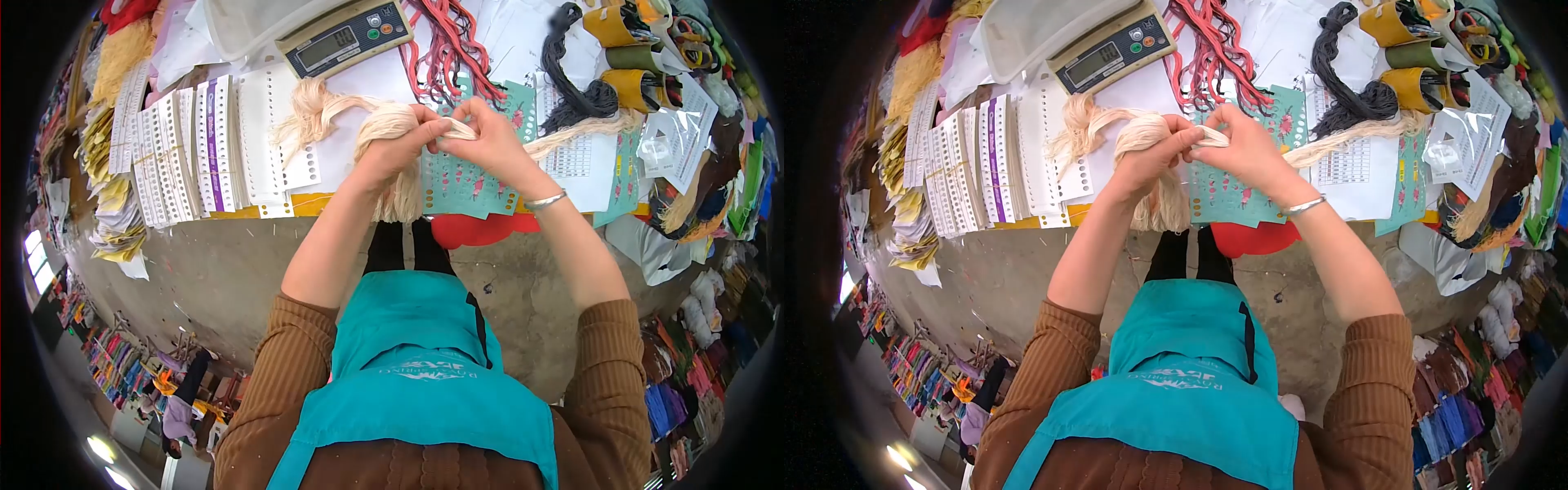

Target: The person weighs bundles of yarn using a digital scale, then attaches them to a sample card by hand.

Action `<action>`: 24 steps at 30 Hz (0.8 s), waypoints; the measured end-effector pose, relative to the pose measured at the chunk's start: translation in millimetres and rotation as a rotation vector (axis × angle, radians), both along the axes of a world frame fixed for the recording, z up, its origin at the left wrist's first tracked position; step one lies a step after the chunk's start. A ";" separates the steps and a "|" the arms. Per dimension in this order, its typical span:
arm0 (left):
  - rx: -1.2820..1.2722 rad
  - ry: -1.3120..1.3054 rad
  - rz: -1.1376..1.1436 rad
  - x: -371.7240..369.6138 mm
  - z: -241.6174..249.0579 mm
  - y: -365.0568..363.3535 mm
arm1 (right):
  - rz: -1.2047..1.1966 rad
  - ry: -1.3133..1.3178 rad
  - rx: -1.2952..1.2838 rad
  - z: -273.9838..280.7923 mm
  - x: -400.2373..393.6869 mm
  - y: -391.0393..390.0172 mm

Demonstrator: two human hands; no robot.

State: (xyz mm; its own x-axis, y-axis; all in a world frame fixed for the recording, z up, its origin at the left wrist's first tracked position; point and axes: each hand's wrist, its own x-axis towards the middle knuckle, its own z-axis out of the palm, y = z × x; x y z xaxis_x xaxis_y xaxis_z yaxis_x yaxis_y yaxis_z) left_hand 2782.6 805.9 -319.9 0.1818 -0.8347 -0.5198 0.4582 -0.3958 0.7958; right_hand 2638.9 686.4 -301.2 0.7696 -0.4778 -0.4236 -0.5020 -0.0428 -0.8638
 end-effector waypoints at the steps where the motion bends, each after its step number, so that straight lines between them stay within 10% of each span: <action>1: 0.029 0.021 -0.001 0.7 -3.4 -1.0 | -0.009 0.015 -0.078 4.8 2.3 4.1; 8: 0.092 0.118 0.073 -0.8 -34.4 -2.2 | -0.051 -0.310 -0.573 -40.6 -1.5 11.9; 24: 0.093 -0.280 0.112 -36.9 -61.3 -17.8 | -0.306 -0.227 0.111 -91.9 -6.4 -14.3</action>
State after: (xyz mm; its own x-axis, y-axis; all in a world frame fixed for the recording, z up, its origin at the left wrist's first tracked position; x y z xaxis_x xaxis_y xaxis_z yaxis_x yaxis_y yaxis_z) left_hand 2745.8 788.1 -381.1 0.4165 -0.7526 -0.5100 0.2715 -0.4324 0.8598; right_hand 2632.4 672.1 -393.1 0.6790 -0.6604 -0.3208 -0.2724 0.1792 -0.9453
